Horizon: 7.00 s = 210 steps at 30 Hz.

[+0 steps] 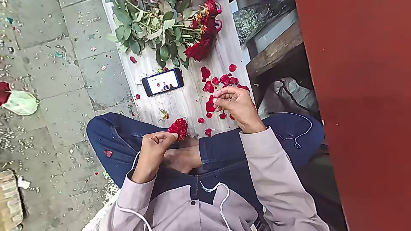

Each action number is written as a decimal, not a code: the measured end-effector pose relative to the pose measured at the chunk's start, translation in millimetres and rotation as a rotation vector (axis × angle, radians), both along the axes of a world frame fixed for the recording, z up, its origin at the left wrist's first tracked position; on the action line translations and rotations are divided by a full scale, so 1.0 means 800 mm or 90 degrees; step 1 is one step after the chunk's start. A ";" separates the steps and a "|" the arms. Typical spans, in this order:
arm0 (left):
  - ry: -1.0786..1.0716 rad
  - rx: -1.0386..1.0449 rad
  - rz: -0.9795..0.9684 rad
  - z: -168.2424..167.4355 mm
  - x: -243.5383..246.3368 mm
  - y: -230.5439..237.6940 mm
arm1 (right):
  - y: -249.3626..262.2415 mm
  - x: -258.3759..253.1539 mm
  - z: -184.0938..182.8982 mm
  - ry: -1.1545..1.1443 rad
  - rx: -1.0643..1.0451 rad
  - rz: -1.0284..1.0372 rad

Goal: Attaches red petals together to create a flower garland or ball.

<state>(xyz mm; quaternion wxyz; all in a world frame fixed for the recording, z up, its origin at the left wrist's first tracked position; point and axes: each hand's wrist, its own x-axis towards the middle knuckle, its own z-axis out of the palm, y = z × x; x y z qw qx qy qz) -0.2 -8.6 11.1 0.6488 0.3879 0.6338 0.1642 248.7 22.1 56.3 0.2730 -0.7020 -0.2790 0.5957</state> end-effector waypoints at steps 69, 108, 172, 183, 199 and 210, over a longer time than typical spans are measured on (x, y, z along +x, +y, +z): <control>0.027 0.017 -0.005 0.003 0.005 0.002 | -0.045 0.008 -0.036 0.062 0.250 -0.049; -0.081 0.034 0.031 0.001 0.049 -0.023 | -0.104 -0.083 -0.067 0.403 -0.140 -0.319; -0.312 -0.019 -0.372 0.063 0.056 0.137 | -0.079 0.005 -0.042 0.402 0.220 0.192; -0.003 -0.134 -0.029 0.009 0.048 0.049 | -0.088 -0.015 -0.054 0.205 0.201 0.148; 0.222 0.053 -0.244 -0.015 0.019 0.038 | -0.111 0.017 -0.052 0.162 0.111 0.098; 0.148 -0.015 -0.140 -0.017 0.019 0.065 | -0.267 0.169 0.168 -0.064 0.034 0.216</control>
